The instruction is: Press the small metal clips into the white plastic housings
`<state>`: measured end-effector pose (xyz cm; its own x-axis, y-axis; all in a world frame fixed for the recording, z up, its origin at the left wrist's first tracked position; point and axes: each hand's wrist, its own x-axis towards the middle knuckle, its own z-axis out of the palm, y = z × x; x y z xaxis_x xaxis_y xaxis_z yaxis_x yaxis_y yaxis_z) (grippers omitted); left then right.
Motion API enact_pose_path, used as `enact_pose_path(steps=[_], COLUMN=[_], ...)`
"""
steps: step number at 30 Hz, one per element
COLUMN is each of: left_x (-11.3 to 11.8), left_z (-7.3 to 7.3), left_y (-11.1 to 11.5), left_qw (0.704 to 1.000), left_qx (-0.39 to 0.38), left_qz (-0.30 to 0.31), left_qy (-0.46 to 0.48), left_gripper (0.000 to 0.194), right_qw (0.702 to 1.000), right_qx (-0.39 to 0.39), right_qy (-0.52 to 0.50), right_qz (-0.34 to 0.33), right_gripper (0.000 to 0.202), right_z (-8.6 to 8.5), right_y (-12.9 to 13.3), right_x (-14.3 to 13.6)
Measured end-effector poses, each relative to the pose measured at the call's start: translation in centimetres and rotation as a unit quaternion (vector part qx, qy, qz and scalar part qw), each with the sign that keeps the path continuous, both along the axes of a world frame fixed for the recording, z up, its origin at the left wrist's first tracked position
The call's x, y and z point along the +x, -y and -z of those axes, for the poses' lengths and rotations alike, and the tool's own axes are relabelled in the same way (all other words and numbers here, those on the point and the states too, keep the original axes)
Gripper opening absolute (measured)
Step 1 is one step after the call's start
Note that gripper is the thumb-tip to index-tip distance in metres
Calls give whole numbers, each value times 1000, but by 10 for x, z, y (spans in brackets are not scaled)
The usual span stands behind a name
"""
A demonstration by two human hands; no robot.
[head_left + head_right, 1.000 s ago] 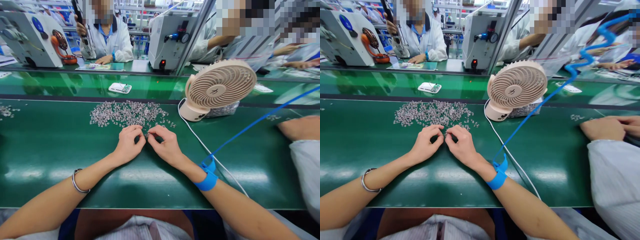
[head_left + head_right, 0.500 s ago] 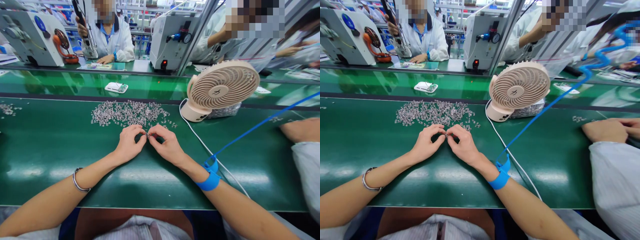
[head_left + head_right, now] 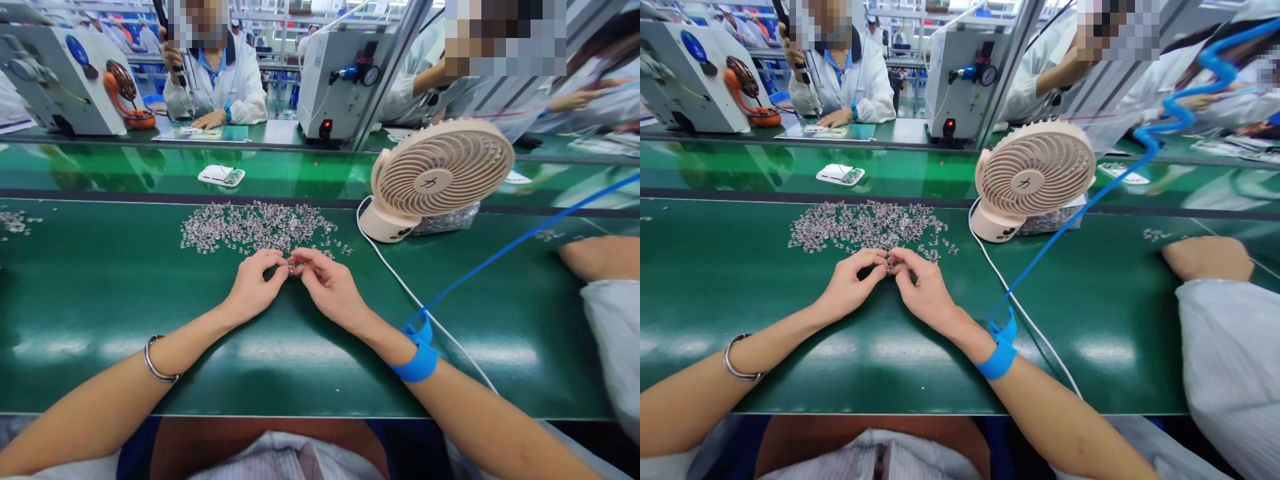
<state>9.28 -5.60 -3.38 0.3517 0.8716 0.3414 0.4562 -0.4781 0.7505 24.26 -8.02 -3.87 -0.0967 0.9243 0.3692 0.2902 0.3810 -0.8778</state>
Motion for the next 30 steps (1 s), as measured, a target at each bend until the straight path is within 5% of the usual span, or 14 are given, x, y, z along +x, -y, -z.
enact_pose_path(steps=[4,7,12,20,24,27,30], left_x=[1,1,1,2,1,-1,-1], left_z=[0,0,1,1,-2,-4,-4], left_y=[3,4,6,12,8,4,3], left_qw=[999,998,994,989,993,997,997], left_qx=[25,39,76,91,60,15,17], left_qz=[-33,-43,-49,-54,-38,-28,-35], left_qy=[-12,-18,-59,-104,-91,-63,-61], left_gripper=[11,10,10,13,21,26,25], right_qw=[981,950,920,970,996,994,985], right_qx=[-156,-269,-329,-197,-85,30,63], right_qy=[-112,-159,-204,-142,-20,90,133], right_qz=[29,-11,-58,-24,1,47,86], right_gripper=[21,25,22,13,8,12,13], right_z=[-7,-16,-21,-8,-5,-5,-2], right_y=[-2,-3,-3,-3,1,1,-3], right_x=[-1,0,2,-1,0,3,8])
